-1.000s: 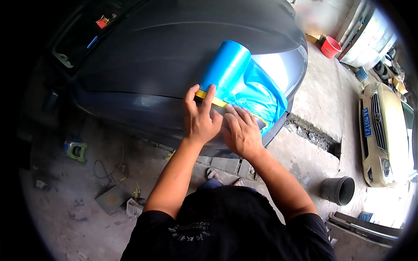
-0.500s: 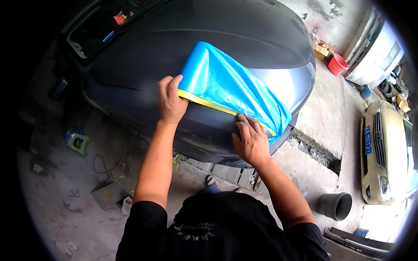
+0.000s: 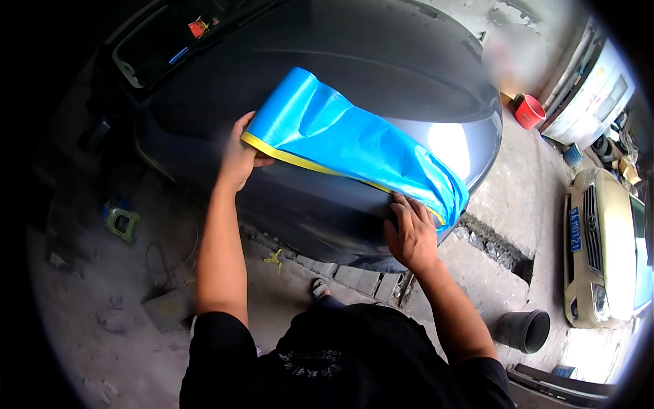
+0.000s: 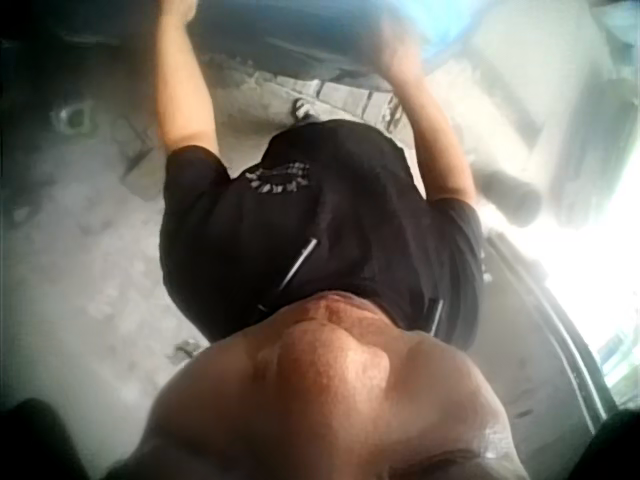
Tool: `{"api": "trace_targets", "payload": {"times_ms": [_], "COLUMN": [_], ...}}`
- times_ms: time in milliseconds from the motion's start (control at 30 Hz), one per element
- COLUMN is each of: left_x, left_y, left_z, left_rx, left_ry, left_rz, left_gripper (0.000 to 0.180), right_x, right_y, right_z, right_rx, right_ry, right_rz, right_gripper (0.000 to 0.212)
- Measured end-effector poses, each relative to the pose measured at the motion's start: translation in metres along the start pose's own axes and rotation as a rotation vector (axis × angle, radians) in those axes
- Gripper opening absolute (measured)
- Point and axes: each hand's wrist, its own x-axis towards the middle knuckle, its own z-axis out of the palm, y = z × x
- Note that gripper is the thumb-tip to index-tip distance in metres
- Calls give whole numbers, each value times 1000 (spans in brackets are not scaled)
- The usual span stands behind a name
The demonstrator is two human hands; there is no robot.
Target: The person retrieves a roll of blue tape with a yellow edge from a shelf and walks to a gray car. They apply the tape along the hood and front fender, smoothing it down by hand to conform to the vehicle's contours.
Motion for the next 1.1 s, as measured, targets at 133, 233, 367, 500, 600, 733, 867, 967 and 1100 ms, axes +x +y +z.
{"api": "trace_targets", "payload": {"times_ms": [133, 233, 367, 500, 600, 733, 867, 967, 1100], "left_x": [-2, -4, -8, -19, -22, -15, -9, -11, -13], "left_y": [-16, -20, -23, -18, -18, -19, -13, -16, -38], "left_z": [-5, -3, -8, 6, 20, 17, 9, 9, 8], "left_rx": [-264, -429, -803, -708, -401, -240, 565, 654, 689], "left_ry": [-142, -172, -320, -203, 25, 185, 443, 453, 462], "left_rz": [-31, -26, 26, 66, 114, 295, 568, 659, 694], "left_gripper": [58, 57, 65, 80, 89, 82, 79, 78, 78], "right_x": [-2, -1, -2, -4, -3, -4, -2, -3, -2], "right_y": [-1, -4, -5, -6, -7, -5, -6, -5, -4], "right_z": [1, 1, 3, 6, 8, 6, 4, 4, 3], "right_rx": [-9, -26, -15, -22, -26, -22, -29, -20, 3], "right_ry": [-17, -18, -4, 14, 16, 1, 10, 8, 7], "right_rz": [32, 44, 50, 51, 41, 52, 33, 29, 28], "right_gripper": [39, 38, 38, 38, 38, 39, 38, 38, 39]}}
